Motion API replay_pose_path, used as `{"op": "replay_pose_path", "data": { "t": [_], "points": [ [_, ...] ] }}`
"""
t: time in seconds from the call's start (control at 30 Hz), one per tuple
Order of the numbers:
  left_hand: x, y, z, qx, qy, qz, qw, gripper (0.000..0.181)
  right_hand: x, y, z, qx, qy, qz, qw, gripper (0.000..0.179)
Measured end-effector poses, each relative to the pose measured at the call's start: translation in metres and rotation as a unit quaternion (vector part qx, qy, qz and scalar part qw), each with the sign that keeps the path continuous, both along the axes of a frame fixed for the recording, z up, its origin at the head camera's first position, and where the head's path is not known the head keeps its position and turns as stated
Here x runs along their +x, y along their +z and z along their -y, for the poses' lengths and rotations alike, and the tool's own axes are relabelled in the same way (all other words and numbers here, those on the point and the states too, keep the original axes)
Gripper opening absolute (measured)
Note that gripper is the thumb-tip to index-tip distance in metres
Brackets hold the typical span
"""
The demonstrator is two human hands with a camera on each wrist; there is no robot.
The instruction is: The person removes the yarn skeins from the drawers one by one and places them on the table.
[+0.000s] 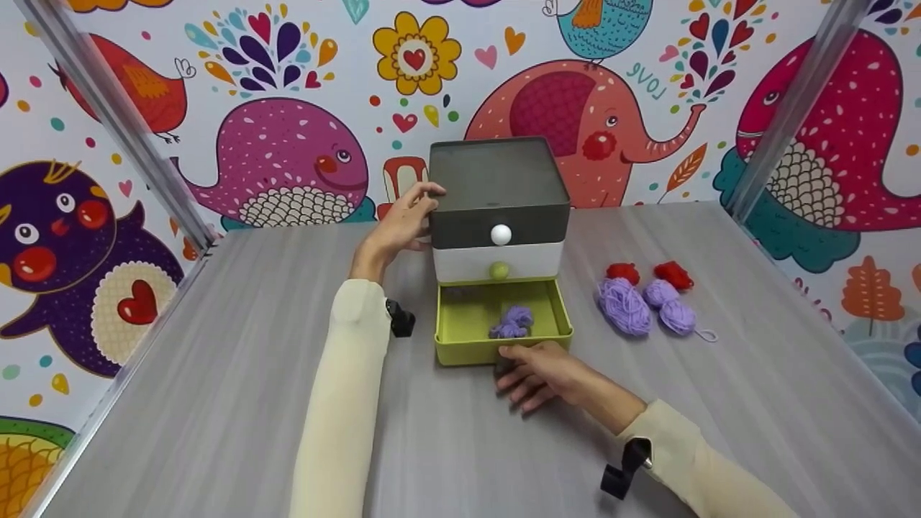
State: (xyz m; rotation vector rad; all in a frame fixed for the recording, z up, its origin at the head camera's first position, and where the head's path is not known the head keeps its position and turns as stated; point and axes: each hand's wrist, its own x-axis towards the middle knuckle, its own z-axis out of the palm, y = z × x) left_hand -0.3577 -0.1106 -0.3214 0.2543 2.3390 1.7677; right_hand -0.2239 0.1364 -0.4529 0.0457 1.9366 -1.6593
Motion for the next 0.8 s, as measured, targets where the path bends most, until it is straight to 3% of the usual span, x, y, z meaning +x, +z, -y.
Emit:
{"op": "replay_pose_path", "data": {
  "t": [0.8],
  "points": [
    [0.0, -0.001, 0.001, -0.008, 0.003, -0.006, 0.9999, 0.032, 0.037, 0.002, -0.008, 0.022, 0.046, 0.017, 0.9986, 0.055]
  ]
}}
